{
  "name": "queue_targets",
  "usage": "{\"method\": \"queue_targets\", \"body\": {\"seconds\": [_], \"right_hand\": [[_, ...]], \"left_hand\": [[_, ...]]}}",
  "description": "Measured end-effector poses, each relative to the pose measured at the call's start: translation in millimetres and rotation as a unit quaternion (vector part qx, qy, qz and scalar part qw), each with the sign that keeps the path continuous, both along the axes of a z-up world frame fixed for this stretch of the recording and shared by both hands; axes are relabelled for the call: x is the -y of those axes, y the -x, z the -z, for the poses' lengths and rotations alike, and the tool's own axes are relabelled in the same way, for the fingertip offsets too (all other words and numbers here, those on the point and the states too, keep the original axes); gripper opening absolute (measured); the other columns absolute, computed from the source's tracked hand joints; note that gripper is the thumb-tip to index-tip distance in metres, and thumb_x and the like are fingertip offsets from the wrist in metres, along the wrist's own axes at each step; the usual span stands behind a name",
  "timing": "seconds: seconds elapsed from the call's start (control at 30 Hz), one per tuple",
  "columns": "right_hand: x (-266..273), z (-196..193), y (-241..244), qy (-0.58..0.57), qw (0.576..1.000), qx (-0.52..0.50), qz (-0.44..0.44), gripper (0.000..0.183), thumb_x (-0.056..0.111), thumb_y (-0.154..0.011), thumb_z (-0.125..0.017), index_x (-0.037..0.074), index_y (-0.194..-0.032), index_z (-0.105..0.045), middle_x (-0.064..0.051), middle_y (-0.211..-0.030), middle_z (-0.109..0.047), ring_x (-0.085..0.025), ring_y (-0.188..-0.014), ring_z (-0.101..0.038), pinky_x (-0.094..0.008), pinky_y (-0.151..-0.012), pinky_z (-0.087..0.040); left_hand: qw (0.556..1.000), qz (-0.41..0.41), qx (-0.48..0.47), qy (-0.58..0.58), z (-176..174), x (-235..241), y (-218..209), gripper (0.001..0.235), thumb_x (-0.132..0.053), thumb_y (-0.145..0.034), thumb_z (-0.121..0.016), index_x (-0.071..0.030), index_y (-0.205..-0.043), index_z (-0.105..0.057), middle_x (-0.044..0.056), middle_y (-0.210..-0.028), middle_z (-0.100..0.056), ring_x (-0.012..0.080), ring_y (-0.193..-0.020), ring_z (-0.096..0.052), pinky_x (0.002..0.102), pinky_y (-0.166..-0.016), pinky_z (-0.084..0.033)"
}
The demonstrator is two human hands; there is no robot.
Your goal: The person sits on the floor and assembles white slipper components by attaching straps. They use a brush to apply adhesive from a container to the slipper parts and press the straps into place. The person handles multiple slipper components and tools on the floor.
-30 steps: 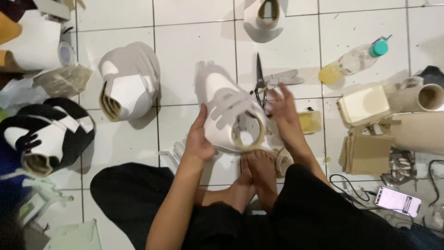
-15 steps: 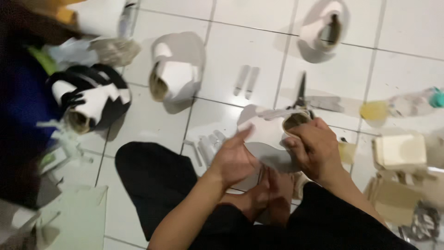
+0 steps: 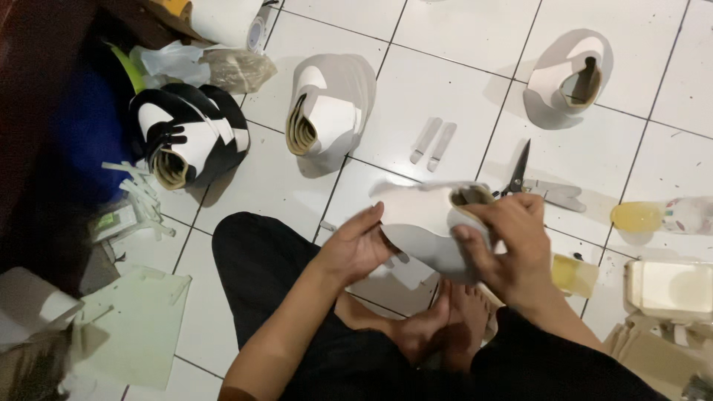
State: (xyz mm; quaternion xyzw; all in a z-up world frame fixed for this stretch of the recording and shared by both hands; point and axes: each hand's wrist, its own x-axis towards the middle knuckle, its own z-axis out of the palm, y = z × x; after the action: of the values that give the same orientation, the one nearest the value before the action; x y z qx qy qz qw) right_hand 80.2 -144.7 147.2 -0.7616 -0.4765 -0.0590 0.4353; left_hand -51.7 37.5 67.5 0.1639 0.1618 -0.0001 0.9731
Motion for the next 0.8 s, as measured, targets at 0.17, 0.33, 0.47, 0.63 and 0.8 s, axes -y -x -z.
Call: {"method": "queue_targets", "body": {"seconds": [0.17,0.33,0.47,0.63,0.8], "right_hand": [[-12.6,-33.9,-0.5,0.064,0.995,-0.043,0.069,0.018,0.026,-0.091,-0.064,0.013,-0.101,-0.070,-0.006,-0.075,-0.063,-0.029,-0.075,-0.060,-0.038,-0.081,-0.040],[-26.4,-61.8,10.1,0.114,0.970,-0.179,0.116,0.023,0.022,-0.097,-0.054,0.008,-0.109,-0.068,-0.015,-0.088,-0.068,-0.040,-0.086,-0.059,-0.046,-0.083,-0.045],[-13.1,-50.0,-2.0,0.135,0.955,-0.230,0.127,0.018,0.024,-0.094,-0.061,0.009,-0.101,-0.068,-0.015,-0.077,-0.065,-0.037,-0.081,-0.058,-0.046,-0.082,-0.045],[-5.5,-44.3,-0.1,0.102,0.930,-0.322,0.146,0.032,0.028,-0.097,-0.054,0.011,-0.071,-0.047,0.004,-0.065,-0.046,-0.009,-0.068,-0.040,-0.025,-0.061,-0.032],[3.4,-43.0,-7.6,0.176,0.943,-0.278,0.050,0.020,0.024,-0.092,-0.055,0.009,-0.085,-0.066,-0.003,-0.079,-0.063,-0.015,-0.077,-0.058,-0.029,-0.071,-0.042]], "left_hand": [[0.982,0.144,-0.102,-0.065,-108.6,13.9,-4.8,0.061,-0.040,-0.091,-0.055,0.002,-0.134,-0.044,0.023,-0.125,-0.056,0.0274,-0.122,-0.052,0.046,-0.112,-0.030],[0.997,0.020,-0.008,-0.081,-127.7,40.3,-18.6,0.021,-0.009,-0.094,-0.060,0.001,-0.112,-0.059,0.013,-0.108,-0.067,0.0193,-0.109,-0.060,0.042,-0.102,-0.046],[0.993,-0.077,-0.082,0.034,-143.1,43.8,-27.3,0.019,-0.006,-0.093,-0.064,0.005,-0.087,-0.050,0.012,-0.084,-0.064,0.0182,-0.081,-0.061,0.042,-0.086,-0.051],[0.972,0.096,-0.083,-0.197,-125.7,26.1,0.0,0.036,-0.018,-0.093,-0.053,0.004,-0.122,-0.055,0.011,-0.112,-0.061,0.0177,-0.105,-0.058,0.028,-0.091,-0.049],[0.707,0.087,-0.133,-0.689,-166.8,12.4,34.0,0.035,-0.032,-0.080,-0.075,-0.013,-0.064,-0.050,-0.002,-0.051,-0.059,0.0060,-0.043,-0.046,0.023,-0.040,-0.035]]}}
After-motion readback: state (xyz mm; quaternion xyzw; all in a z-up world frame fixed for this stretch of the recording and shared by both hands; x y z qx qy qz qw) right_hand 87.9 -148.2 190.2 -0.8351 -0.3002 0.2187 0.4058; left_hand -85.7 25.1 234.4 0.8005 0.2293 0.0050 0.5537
